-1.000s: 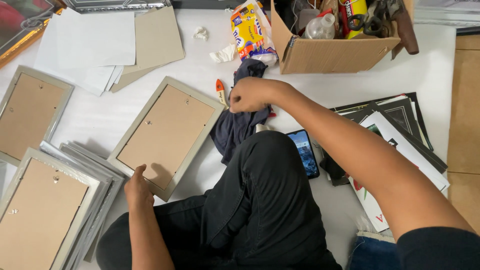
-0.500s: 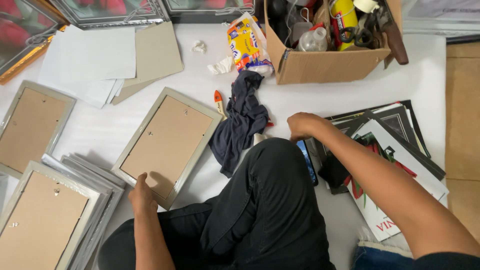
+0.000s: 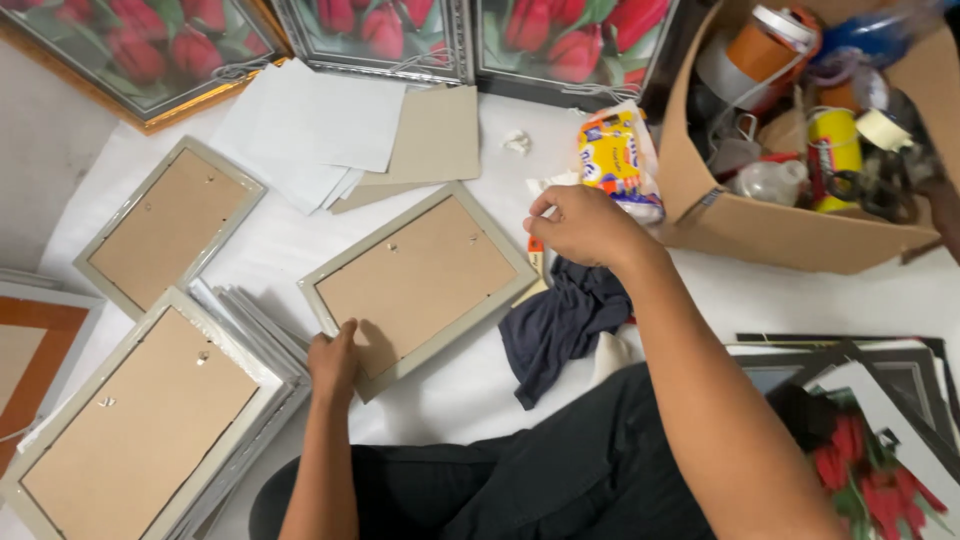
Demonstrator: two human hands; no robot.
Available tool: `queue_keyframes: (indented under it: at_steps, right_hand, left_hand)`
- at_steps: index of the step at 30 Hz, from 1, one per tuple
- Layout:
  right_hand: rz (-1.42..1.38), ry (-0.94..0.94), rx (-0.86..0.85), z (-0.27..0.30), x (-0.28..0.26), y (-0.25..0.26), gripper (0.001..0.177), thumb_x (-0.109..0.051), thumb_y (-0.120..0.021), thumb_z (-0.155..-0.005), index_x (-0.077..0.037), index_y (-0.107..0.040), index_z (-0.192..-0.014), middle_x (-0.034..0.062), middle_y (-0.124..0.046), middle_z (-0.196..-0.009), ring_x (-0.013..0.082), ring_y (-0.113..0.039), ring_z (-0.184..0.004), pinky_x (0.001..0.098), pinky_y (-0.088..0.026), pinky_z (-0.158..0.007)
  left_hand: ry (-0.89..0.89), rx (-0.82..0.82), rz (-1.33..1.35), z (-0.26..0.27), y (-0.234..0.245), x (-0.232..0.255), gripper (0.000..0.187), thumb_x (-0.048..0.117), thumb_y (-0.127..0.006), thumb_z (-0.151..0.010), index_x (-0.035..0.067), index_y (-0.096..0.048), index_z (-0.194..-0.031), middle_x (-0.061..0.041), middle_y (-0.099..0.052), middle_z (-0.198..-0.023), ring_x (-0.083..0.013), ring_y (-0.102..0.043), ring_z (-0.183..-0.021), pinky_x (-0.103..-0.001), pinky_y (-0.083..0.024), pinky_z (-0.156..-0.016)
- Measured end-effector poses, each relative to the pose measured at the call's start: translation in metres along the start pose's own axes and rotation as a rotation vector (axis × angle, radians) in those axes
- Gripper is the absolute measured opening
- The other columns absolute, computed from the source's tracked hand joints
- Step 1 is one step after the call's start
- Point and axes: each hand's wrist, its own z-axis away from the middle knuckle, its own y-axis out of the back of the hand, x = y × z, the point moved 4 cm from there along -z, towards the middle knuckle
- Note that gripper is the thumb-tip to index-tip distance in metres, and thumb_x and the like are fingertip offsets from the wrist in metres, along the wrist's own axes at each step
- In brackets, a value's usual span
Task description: Cleaning glass and assembling picture frames with artwork and backing boards
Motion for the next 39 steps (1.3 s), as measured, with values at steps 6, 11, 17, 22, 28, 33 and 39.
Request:
queue_keyframes:
  at_steps: [6,11,17,22,28,33,39]
  right_hand:
    - [0.316,-0.156,0.001,-0.120,0.087,-0.098,0.045,-0.027,-0.055,-0.085,0.005,-0.076,-0.108,0.0285,-0.074,-0.105,0.0450,-0.069,-0.111,0.0543,-0.055,-0.095]
    - [0.339,-0.320,0.005,-0.141,0.102,-0.112,0.046,-0.022,-0.057,-0.086,0.012,-0.073,-0.112,0.0332,-0.073,-0.106,0.0487,-0.068,-0.111,0.0550,-0.057,-0.091]
    - [0.436,-0.459,-0.135,-0.133,0.113,-0.128,0.063,-0.037,-0.064,-0.084,0.009,-0.069,-0.127,0.0321,-0.069,-0.125,0.0456,-0.063,-0.125,0.0566,-0.053,-0.098]
    - [0.422,-0.509,-0.170,-0.124,0.097,-0.130,0.064,-0.030,-0.059,-0.088,0.008,-0.060,-0.140,0.0310,-0.065,-0.135,0.0444,-0.058,-0.133,0.0587,-0.049,-0.103]
    - [0.406,-0.512,0.036,-0.126,0.087,-0.097,0.062,-0.028,-0.053,-0.098,0.007,-0.042,-0.148,0.0341,-0.060,-0.135,0.0511,-0.054,-0.131,0.0654,-0.045,-0.099]
    - [0.517,-0.223,0.388,-0.112,0.057,-0.063,0.043,-0.018,-0.055,-0.102,-0.016,-0.055,-0.145,0.0282,-0.060,-0.122,0.0499,-0.053,-0.127,0.0551,-0.027,-0.112]
    - [0.650,-0.011,0.718,-0.086,0.044,-0.032,0.040,-0.007,-0.064,-0.095,-0.004,-0.067,-0.135,0.0225,-0.073,-0.098,0.0399,-0.058,-0.100,0.0512,-0.025,-0.102]
  left_hand:
    - [0.059,-0.061,0.164,-0.022,0.002,0.005,0.087,0.048,-0.071,-0.089,-0.013,-0.045,-0.146,-0.037,-0.049,-0.144,-0.0495,-0.044,-0.139,-0.059,-0.041,-0.109]
    - [0.054,-0.001,0.166,-0.059,-0.007,-0.013,0.082,0.046,-0.074,-0.087,-0.007,-0.050,-0.144,-0.032,-0.059,-0.132,-0.0449,-0.054,-0.131,-0.053,-0.046,-0.103]
    - [0.097,-0.018,0.245,-0.054,-0.001,-0.008,0.081,0.044,-0.075,-0.086,-0.006,-0.051,-0.145,-0.032,-0.061,-0.131,-0.0419,-0.057,-0.129,-0.051,-0.048,-0.101]
    - [0.096,-0.054,0.272,-0.046,0.003,0.002,0.086,0.045,-0.073,-0.085,-0.008,-0.047,-0.147,-0.034,-0.059,-0.134,-0.0431,-0.056,-0.130,-0.052,-0.048,-0.102]
    - [0.098,-0.068,0.303,-0.036,0.010,0.010,0.089,0.044,-0.073,-0.085,-0.009,-0.044,-0.150,-0.034,-0.059,-0.134,-0.0418,-0.057,-0.130,-0.053,-0.048,-0.102]
    - [0.095,-0.091,0.290,-0.034,0.009,0.009,0.091,0.046,-0.073,-0.085,-0.009,-0.042,-0.151,-0.034,-0.058,-0.135,-0.0427,-0.057,-0.130,-0.054,-0.048,-0.102]
    - [0.059,-0.087,0.283,-0.043,0.006,0.002,0.059,0.037,-0.066,-0.088,-0.004,-0.058,-0.130,-0.014,-0.064,-0.096,-0.0224,-0.063,-0.082,-0.035,-0.053,-0.073]
